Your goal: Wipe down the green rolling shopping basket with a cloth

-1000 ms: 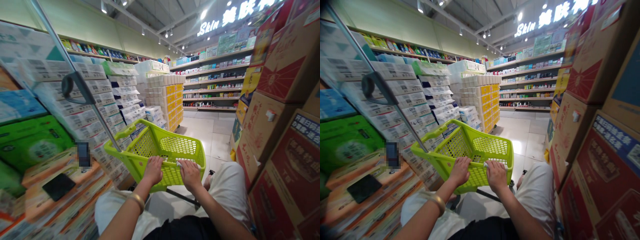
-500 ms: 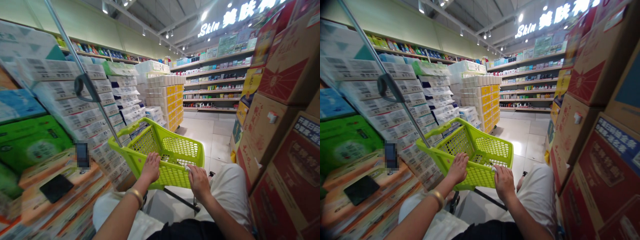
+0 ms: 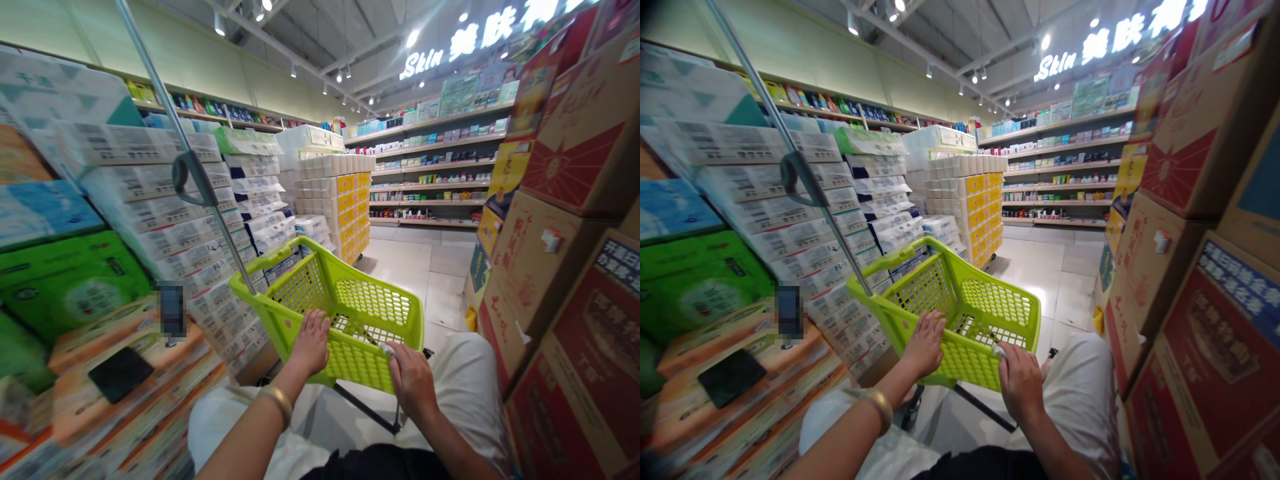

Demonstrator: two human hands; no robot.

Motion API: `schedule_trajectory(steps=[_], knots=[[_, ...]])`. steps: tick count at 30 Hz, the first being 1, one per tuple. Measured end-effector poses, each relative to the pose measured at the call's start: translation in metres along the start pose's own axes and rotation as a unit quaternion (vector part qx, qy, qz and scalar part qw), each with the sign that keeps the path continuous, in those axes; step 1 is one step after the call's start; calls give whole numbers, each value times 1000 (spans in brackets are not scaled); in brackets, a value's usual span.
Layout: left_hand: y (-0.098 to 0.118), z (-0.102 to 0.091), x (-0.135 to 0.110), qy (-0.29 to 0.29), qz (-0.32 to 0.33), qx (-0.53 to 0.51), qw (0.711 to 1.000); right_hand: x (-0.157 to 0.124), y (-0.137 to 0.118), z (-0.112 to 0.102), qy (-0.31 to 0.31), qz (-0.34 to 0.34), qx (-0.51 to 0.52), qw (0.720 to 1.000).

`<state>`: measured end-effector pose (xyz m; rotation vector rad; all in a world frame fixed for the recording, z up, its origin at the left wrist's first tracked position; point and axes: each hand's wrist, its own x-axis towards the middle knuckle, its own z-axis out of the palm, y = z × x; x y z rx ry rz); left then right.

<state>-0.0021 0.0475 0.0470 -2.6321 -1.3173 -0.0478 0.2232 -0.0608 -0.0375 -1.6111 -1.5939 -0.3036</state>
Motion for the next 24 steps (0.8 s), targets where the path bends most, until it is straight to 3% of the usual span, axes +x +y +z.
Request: schedule_trajectory(steps=[6,10,20,24], knots=[[8,-2,14,-2,19,-14,1000,-2,-2,-8,28,25,8,999],[5,-2,21,-8,-6,-13,1000,-1,-7,-3,38,16,8,999],[0,3,19,-6,-19,-2,1000,-4,-8,-2,2,7,-10,1000],[0,3,17,-9,-7,-14,1000,-9,-16,-4,17,27,-9,999]])
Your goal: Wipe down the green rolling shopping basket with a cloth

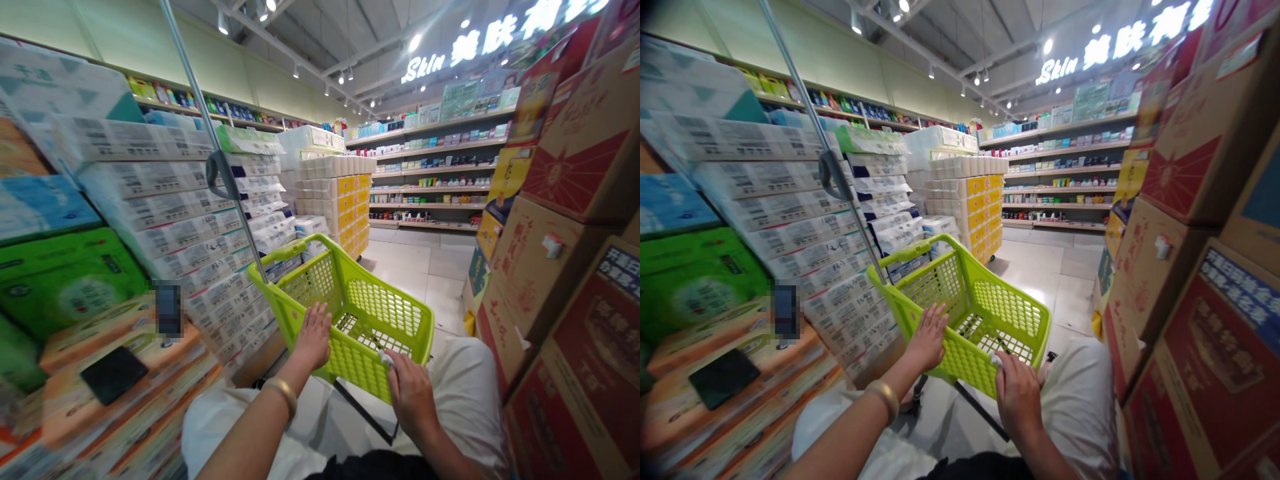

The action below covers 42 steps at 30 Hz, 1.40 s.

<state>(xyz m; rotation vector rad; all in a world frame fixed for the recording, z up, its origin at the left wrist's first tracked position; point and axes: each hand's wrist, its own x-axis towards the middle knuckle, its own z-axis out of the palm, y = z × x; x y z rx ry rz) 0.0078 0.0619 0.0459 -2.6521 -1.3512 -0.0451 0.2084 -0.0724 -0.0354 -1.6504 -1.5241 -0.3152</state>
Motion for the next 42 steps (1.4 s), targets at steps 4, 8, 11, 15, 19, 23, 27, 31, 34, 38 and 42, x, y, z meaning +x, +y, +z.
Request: schedule_trajectory(steps=[4,8,11,15,19,23,27,31,34,38,42], knots=[[-4,-1,-1,-1,2,0,1000,-2,-8,0,7,-14,12,1000],[-2,-2,-3,1,3,-2,1000,-1,-8,-4,6,-9,14,1000],[5,-2,-4,2,5,-9,1000,-1,-5,-9,3,5,11,1000],[16,-4,0,-3,14,-22,1000,-1,4,-13,17,17,4,1000],[21,-5,10,-6,22,-29,999,0,8,-12,31,19,3,999],[15,-3,20,7,6,-31,999,1,1,-7,28,10,20,999],[0,-5,25,18,-27,-18,999,1,-17,1,11,-17,65,998],[-14,-8,23,10,-97,-46,994,2,-37,12,-13,-26,155,987],[-12,-2,7,29,-95,-127,987,7,-44,17,-12,-31,218,975],[10,12,-30,76,14,-213,974,23,-37,8,-21,-17,262,965],[31,24,-54,72,53,-200,976,46,-31,-6,55,28,239,969]])
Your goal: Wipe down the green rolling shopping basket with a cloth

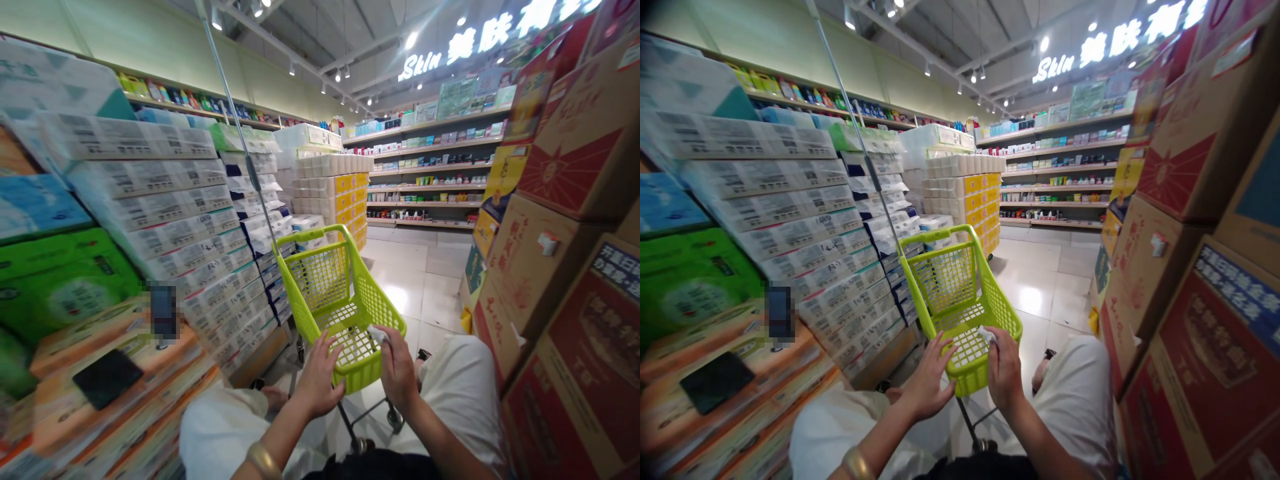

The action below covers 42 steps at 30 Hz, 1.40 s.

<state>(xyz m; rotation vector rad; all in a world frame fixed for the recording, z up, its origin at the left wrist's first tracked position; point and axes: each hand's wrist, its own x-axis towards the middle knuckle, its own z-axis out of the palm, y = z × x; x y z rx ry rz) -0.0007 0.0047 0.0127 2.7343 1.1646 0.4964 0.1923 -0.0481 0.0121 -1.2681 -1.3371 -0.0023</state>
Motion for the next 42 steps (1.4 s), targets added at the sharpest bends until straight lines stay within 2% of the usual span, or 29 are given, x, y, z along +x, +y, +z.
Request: schedule_trajectory(steps=[2,7,10,16,18,21,24,26,29,33,35,38,42], knots=[[0,4,-3,7,-25,28,999,3,-3,4,-16,-35,-33,999],[-15,4,1,26,-55,79,995,-19,-6,42,-157,-147,-100,971],[-20,1,2,23,-53,77,995,-26,4,50,-183,-174,-115,961],[-15,2,0,40,-53,57,996,-1,39,13,-147,-104,-179,967],[-11,3,1,37,-65,62,995,2,41,9,-131,-83,-195,969],[-5,5,4,28,-85,84,992,-8,25,27,-129,-73,-197,969],[-3,7,5,19,-98,102,990,-22,-1,54,-181,-117,-166,962],[-4,7,3,17,-106,106,988,-25,-10,62,-209,-139,-156,955],[-5,4,-2,20,-119,105,987,-19,-2,52,-216,-142,-173,950],[-8,-3,-8,10,-131,94,987,-5,28,21,-174,-120,-217,953],[-10,-5,-9,9,-134,82,988,-2,33,15,-160,-108,-232,954],[-11,-4,-9,18,-131,60,989,-7,22,26,-145,-82,-237,957],[-12,-2,-8,39,-105,40,993,-19,-12,58,-204,-123,-221,946]])
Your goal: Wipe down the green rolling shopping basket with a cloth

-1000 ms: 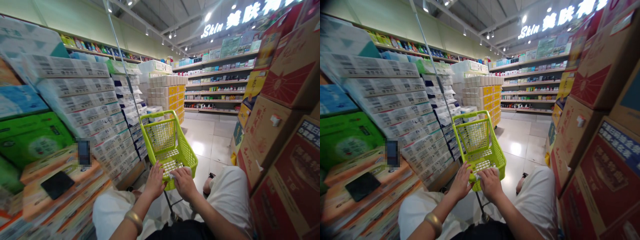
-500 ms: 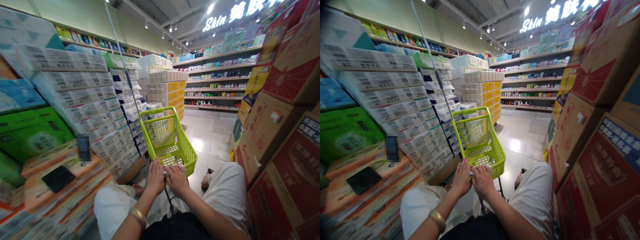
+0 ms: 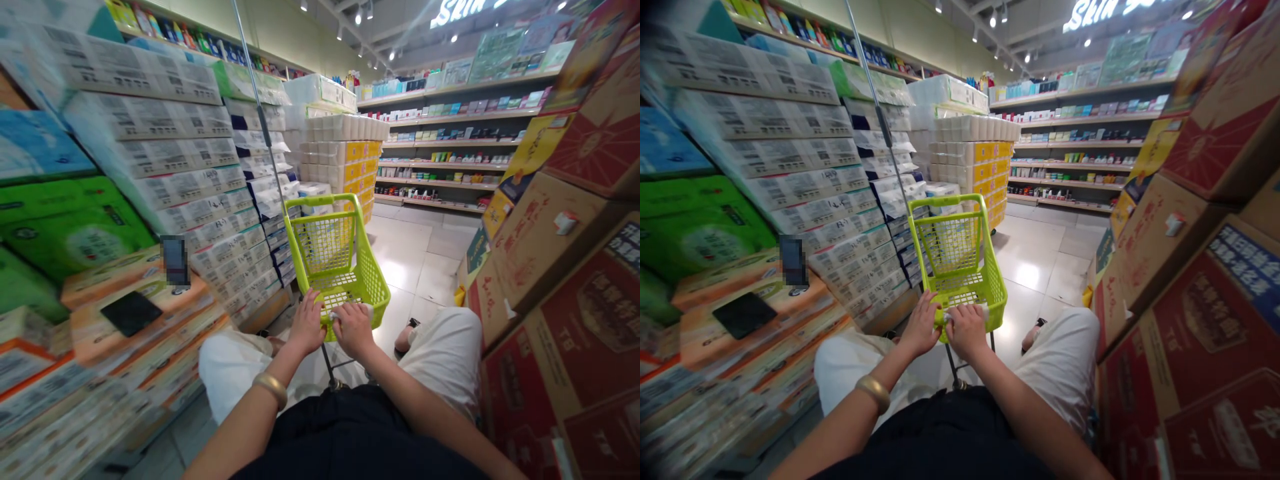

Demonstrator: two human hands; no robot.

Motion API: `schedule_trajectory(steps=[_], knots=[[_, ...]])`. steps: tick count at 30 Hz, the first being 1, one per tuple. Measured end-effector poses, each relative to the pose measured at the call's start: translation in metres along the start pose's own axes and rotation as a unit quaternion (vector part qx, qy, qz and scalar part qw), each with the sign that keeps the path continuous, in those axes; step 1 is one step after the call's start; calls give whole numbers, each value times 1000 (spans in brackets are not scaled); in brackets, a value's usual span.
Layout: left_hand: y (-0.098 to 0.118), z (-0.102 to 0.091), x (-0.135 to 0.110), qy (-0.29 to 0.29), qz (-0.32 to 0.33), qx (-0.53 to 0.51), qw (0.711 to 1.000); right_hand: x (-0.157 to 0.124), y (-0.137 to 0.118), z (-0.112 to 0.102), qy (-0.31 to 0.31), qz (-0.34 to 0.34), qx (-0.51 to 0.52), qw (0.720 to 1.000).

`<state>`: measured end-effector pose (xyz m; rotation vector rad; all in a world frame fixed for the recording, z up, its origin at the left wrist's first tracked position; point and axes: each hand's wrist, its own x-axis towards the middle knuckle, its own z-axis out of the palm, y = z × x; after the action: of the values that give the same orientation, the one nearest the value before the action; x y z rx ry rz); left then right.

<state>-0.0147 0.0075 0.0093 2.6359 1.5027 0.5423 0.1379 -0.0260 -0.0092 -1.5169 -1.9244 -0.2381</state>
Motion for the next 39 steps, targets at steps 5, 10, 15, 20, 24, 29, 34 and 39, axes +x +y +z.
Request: schedule_trajectory(steps=[5,10,15,20,24,29,34,39], knots=[[-4,2,-1,19,17,-16,1000,4,-13,1,-39,-42,-16,998],[-5,3,-1,19,16,-24,999,-6,20,-17,-14,17,-25,999],[-7,7,-1,24,16,-26,999,-10,30,-20,1,48,-27,998],[-9,11,-1,33,14,-39,999,-7,3,-5,3,36,-13,999],[-10,14,0,43,25,-65,997,-8,-13,4,-11,-13,22,1000],[-12,15,-2,58,43,-69,995,-11,11,-6,-8,-13,4,1000],[-13,15,-2,60,39,-64,995,-12,31,-14,14,35,-16,999],[-14,17,-2,59,30,-64,996,-6,-1,0,6,33,6,999]])
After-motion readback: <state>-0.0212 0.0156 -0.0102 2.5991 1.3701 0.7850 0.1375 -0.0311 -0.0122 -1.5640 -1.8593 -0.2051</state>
